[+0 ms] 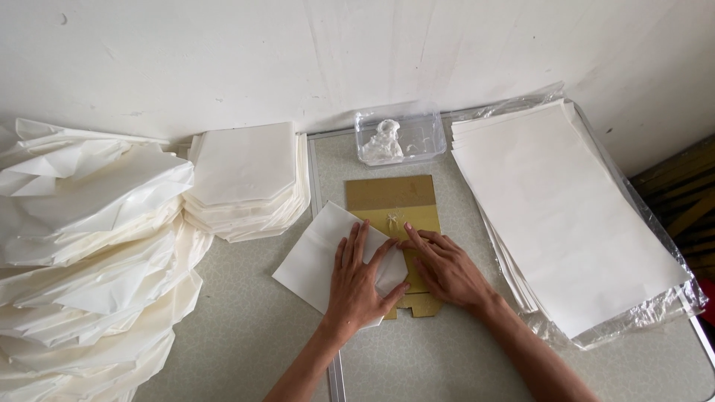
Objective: The person folds a white sheet of paper in half, then folds the edges inward to form a narrow packet. They place a small white object inside the folded paper and seal it by folding the ends. The finished packet is set aside on the table.
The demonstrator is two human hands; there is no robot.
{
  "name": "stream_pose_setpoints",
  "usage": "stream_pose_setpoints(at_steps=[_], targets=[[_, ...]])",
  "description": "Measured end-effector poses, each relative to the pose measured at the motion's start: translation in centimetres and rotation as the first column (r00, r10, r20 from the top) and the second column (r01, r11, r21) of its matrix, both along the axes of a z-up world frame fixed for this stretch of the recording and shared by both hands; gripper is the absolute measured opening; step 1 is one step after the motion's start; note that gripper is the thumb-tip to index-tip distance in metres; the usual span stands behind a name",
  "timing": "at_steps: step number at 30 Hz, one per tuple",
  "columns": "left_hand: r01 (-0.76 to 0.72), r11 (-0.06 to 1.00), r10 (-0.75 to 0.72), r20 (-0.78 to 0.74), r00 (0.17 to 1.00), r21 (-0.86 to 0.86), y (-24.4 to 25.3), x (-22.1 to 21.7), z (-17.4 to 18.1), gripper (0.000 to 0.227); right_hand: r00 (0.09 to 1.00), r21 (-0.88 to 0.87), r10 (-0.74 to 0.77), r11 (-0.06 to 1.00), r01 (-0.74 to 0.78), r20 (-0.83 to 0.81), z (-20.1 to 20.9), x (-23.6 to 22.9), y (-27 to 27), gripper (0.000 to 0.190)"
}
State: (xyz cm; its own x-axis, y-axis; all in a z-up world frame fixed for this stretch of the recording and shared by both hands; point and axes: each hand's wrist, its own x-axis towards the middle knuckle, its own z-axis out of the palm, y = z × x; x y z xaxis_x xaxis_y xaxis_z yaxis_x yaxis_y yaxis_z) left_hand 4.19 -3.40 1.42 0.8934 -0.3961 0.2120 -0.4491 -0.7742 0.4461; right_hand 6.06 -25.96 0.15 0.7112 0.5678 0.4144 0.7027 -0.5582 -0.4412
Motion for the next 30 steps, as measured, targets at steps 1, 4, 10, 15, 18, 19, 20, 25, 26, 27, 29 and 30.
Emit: stream_pose_setpoints(at_steps=[1,4,10,15,18,19,20,25,26,27,29,30], targets=[[0.001,1.0,-0.001,-0.002,1.0,-0.002,0.0,0.0,0.1,0.073,1.0,-0.002,-0.001,1.0,0.001,-0.002,0.0,0.0,0.0,0.068],[0.001,1.0,-0.001,0.005,1.0,0.001,0.0,0.0,0.2,0.072,0.998,-0.005,-0.029,1.0,0.029,-0.06,0.2,-0.1,0.0,0.071],[0.0,1.0,0.0,-0.018,1.0,-0.003,0.0,-0.3,0.0,0.073,0.997,0.023,-0.009,1.0,0.01,-0.074,0.1,-0.3,0.0,0.076],[0.006,0.997,-0.01,-0.056,0.998,-0.073,-0.3,-0.1,0.4,0.066,0.999,0.009,-0.044,0.999,0.044,0.021,0.3,-0.1,0.2,0.073],[-0.011,0.998,0.014,0.047,0.999,-0.057,-0.2,-0.1,-0.3,0.05,0.998,-0.032,-0.022,0.999,0.023,0.053,0.2,-0.1,0.3,0.071],[-0.011,0.998,0.014,0.052,0.999,-0.057,-0.2,-0.1,-0.5,0.05,0.998,-0.032,-0.021,0.999,0.023,0.058,-0.1,0.0,0.3,0.071],[-0.017,0.998,0.02,0.05,0.999,-0.06,-0.2,0.0,-0.6,0.05,0.999,-0.072,-0.022,0.997,0.025,0.049,-0.3,0.2,0.2,0.07],[-0.022,0.998,0.026,0.07,0.997,-0.062,-0.3,-0.3,-1.0,0.049,1.0,-0.114,-0.028,0.993,0.029,0.007,-1.0,-0.1,-0.1,0.071],[-0.041,0.998,0.046,0.091,0.995,-0.051,-0.4,-0.3,-1.2,0.048,0.999,-0.121,-0.024,0.992,0.028,0.042,-0.9,-0.3,-0.1,0.064],[-0.062,0.997,0.066,0.118,0.991,-0.039,-0.4,-0.1,-1.4,0.047,0.997,-0.127,-0.016,0.992,0.026,0.082,-0.9,-0.1,-0.1,0.057],[-0.075,0.997,0.078,0.106,0.991,-0.033,-0.5,-0.2,-1.1,0.047,0.998,-0.113,-0.02,0.993,0.026,0.056,-1.3,0.0,-0.4,0.057],[-0.091,0.995,0.093,0.091,0.992,-0.029,-0.5,-0.3,-1.1,0.048,0.999,-0.101,-0.022,0.995,0.024,0.027,-1.5,0.0,-0.6,0.058]])
